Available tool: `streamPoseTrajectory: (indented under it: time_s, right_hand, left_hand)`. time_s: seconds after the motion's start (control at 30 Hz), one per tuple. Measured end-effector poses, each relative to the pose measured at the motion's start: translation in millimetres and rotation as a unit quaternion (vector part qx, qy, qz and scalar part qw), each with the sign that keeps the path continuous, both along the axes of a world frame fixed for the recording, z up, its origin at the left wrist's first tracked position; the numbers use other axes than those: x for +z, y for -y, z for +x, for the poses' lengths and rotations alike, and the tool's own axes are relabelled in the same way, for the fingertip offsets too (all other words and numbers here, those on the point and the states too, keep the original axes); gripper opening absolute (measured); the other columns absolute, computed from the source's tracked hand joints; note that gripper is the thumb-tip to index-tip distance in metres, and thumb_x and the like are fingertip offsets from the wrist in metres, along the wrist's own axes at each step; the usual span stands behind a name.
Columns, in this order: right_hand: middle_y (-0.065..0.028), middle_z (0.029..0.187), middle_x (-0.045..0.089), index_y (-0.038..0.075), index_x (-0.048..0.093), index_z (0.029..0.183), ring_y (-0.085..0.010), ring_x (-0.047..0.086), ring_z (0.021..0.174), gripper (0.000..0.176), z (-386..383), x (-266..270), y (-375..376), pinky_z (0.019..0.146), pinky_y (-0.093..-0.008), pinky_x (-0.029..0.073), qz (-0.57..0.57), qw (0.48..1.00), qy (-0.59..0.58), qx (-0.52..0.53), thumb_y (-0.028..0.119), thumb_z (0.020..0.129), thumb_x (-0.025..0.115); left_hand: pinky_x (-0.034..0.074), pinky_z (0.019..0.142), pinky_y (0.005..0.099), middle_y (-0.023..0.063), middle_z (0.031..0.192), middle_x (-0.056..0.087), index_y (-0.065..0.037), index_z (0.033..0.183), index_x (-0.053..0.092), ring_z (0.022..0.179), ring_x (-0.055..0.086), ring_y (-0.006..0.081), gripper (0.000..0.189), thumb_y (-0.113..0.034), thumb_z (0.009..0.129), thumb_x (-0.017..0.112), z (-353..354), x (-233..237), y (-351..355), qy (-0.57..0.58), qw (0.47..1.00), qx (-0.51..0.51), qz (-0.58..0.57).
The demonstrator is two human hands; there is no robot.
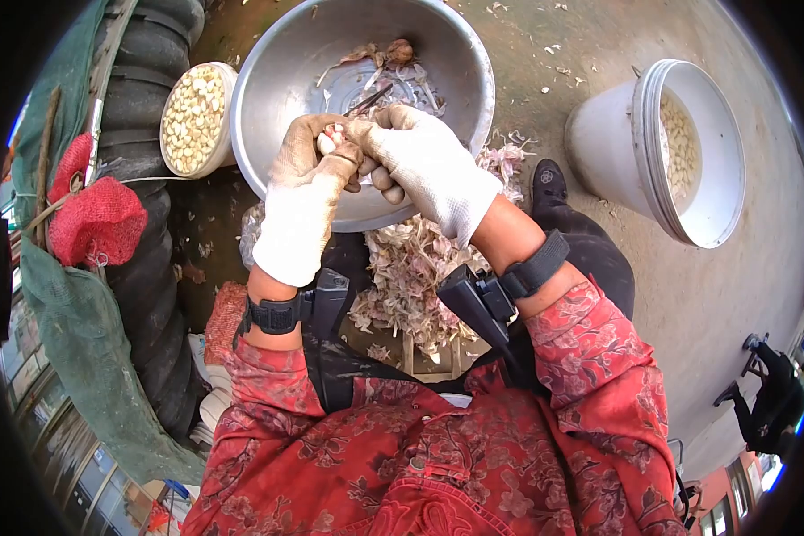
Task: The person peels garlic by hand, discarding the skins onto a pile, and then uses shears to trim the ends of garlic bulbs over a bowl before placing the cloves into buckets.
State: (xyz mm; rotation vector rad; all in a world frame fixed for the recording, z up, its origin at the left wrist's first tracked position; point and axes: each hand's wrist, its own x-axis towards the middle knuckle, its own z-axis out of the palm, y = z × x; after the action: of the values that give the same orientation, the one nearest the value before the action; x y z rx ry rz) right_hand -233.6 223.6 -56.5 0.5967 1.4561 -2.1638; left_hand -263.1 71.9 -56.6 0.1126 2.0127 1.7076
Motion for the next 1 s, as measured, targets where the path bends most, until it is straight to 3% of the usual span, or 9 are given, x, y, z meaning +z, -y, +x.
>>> streamPoseTrajectory:
  time_s: [0.03, 0.17, 0.27, 0.4, 0.63, 0.67, 0.77, 0.9, 1.0]
  right_hand:
    - [-0.0006, 0.071, 0.058, 0.001, 0.057, 0.1, -0.0029, 0.047, 0.053, 0.025, 0.7, 0.1, 0.8, 0.042, -0.0183, 0.037, 0.003, 1.0, 0.003, -0.007, 0.025, 0.096, 0.055]
    - [-0.0013, 0.072, 0.059, 0.0, 0.057, 0.1, -0.0039, 0.046, 0.052, 0.024, 2.6, -1.0, 2.6, 0.042, -0.019, 0.038, 0.012, 1.0, 0.01, -0.007, 0.023, 0.096, 0.053]
    - [-0.0012, 0.072, 0.058, 0.001, 0.057, 0.099, -0.0042, 0.047, 0.053, 0.023, 3.9, -5.3, 7.0, 0.042, -0.0194, 0.039, 0.037, 0.999, -0.005, -0.021, 0.023, 0.096, 0.053]
    - [-0.0007, 0.071, 0.056, 0.003, 0.057, 0.098, -0.0046, 0.048, 0.054, 0.023, 4.8, -8.0, 10.6, 0.043, -0.0197, 0.04, 0.095, 0.995, -0.035, -0.015, 0.025, 0.096, 0.054]
    - [-0.0006, 0.072, 0.058, 0.004, 0.058, 0.097, -0.0047, 0.053, 0.058, 0.024, 4.8, -12.1, 4.4, 0.047, -0.0198, 0.043, -0.003, 0.999, -0.039, -0.037, 0.028, 0.096, 0.055]
    - [-0.0008, 0.074, 0.06, 0.003, 0.058, 0.098, -0.0047, 0.054, 0.059, 0.025, 4.9, -14.8, 2.8, 0.049, -0.0196, 0.043, -0.044, 0.997, -0.047, -0.04, 0.028, 0.096, 0.056]
    - [-0.0007, 0.077, 0.061, 0.001, 0.057, 0.1, -0.0048, 0.054, 0.061, 0.028, 2.1, -0.9, 3.8, 0.053, -0.0191, 0.044, 0.003, 0.998, -0.062, 0.0, 0.029, 0.096, 0.056]
    - [-0.0005, 0.079, 0.062, 0.0, 0.057, 0.102, -0.0049, 0.054, 0.062, 0.03, 4.0, -6.1, 4.0, 0.057, -0.0189, 0.044, -0.027, 0.997, -0.075, -0.005, 0.029, 0.095, 0.057]
    - [-0.0006, 0.078, 0.062, 0.001, 0.057, 0.102, -0.0051, 0.054, 0.062, 0.029, 3.8, -9.2, 1.9, 0.056, -0.0193, 0.044, -0.118, 0.991, -0.052, -0.024, 0.029, 0.095, 0.058]
  left_hand:
    - [0.048, 0.064, 0.0245, 0.0053, 0.087, 0.058, 0.001, 0.112, 0.053, 0.071, 0.054, 0.0095, 0.025, -0.012, 0.092, 0.053, -0.4, -2.3, 0.2, -0.081, 0.994, -0.026, -0.07]
    - [0.048, 0.061, 0.0246, 0.0053, 0.088, 0.058, 0.0, 0.111, 0.053, 0.071, 0.053, 0.0088, 0.024, -0.015, 0.092, 0.054, 1.3, 0.9, -1.2, -0.082, 0.992, -0.028, -0.092]
    - [0.048, 0.059, 0.0252, 0.006, 0.09, 0.058, 0.001, 0.112, 0.053, 0.069, 0.054, 0.009, 0.026, -0.017, 0.092, 0.055, 0.6, 8.3, -2.2, -0.007, 0.995, -0.023, -0.101]
    - [0.048, 0.059, 0.0248, 0.0053, 0.089, 0.056, 0.001, 0.113, 0.053, 0.067, 0.052, 0.0089, 0.025, -0.014, 0.092, 0.052, 0.7, 7.3, 2.4, 0.115, 0.992, 0.012, 0.042]
    - [0.047, 0.06, 0.025, 0.0023, 0.086, 0.053, 0.0, 0.113, 0.053, 0.067, 0.049, 0.0085, 0.023, -0.009, 0.092, 0.047, -4.4, 8.6, 10.5, 0.23, 0.954, 0.048, 0.185]
    - [0.047, 0.06, 0.025, 0.0023, 0.086, 0.053, 0.0, 0.113, 0.053, 0.067, 0.049, 0.0085, 0.023, -0.009, 0.092, 0.047, -4.7, 7.9, 10.5, 0.23, 0.954, 0.048, 0.185]
    - [0.045, 0.061, 0.0248, 0.0025, 0.085, 0.053, 0.001, 0.112, 0.053, 0.068, 0.049, 0.0089, 0.023, -0.008, 0.093, 0.046, -4.1, 3.2, 11.1, 0.219, 0.955, 0.057, 0.193]
    - [0.05, 0.056, 0.0274, 0.0066, 0.082, 0.055, 0.001, 0.109, 0.052, 0.064, 0.054, 0.0135, 0.021, -0.004, 0.089, 0.049, -5.4, -6.6, 11.5, 0.211, 0.952, 0.086, 0.203]
    - [0.049, 0.057, 0.0267, 0.0071, 0.083, 0.056, 0.001, 0.11, 0.052, 0.064, 0.054, 0.0138, 0.022, -0.004, 0.09, 0.048, -6.4, -5.5, 10.0, 0.213, 0.95, 0.092, 0.21]
